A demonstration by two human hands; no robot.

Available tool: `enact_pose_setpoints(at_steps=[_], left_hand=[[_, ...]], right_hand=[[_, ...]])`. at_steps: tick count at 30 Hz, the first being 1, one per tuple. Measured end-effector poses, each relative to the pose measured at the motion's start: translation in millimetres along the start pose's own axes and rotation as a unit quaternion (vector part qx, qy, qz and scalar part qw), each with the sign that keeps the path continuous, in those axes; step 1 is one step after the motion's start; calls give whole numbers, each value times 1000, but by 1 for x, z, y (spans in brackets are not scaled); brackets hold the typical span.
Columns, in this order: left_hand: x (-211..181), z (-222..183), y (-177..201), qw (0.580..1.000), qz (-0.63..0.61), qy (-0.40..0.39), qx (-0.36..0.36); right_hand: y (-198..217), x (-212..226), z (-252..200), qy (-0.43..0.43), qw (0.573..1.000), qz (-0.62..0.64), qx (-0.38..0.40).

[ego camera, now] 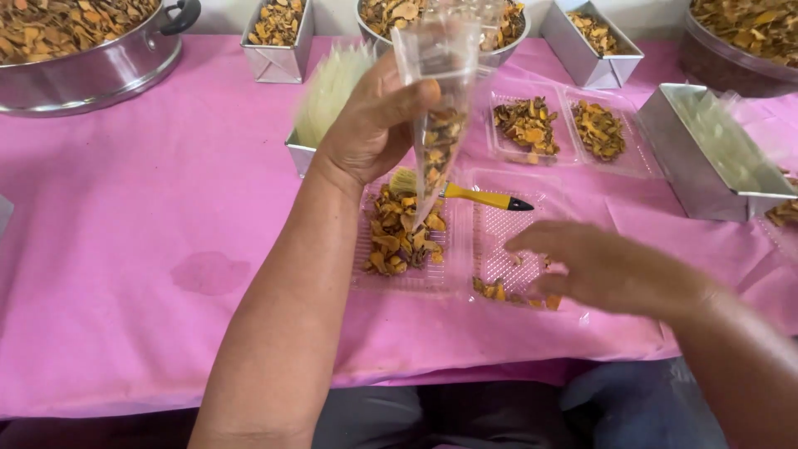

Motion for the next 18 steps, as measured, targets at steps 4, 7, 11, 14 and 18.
enact_pose_setpoints(at_steps=[4,7,11,14,18], left_hand=[[3,-1,-3,998,58,34,2],[1,-1,-12,970,237,60,4],[10,-3,-13,902,414,117,-18],[28,-8,-8,810,558,181,-12],[35,-11,-14,781,605,140,57]], right_hand=[[-31,18,2,172,985,26,0],[-47,18,12,167,986,-9,-4],[-38,15,16,141,989,19,-50],[-48,24,18,230,972,22,-43],[-59,23,22,260,958,33,-115]])
Point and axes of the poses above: each hand's wrist, its own z-axis towards the middle knuckle, its own y-axis out of the back of the hand, x = y × z, the point moved 6 cm from there along z, towards the middle knuckle, and after that the axes turned 15 degrees about -z, right-handed, at the moved point
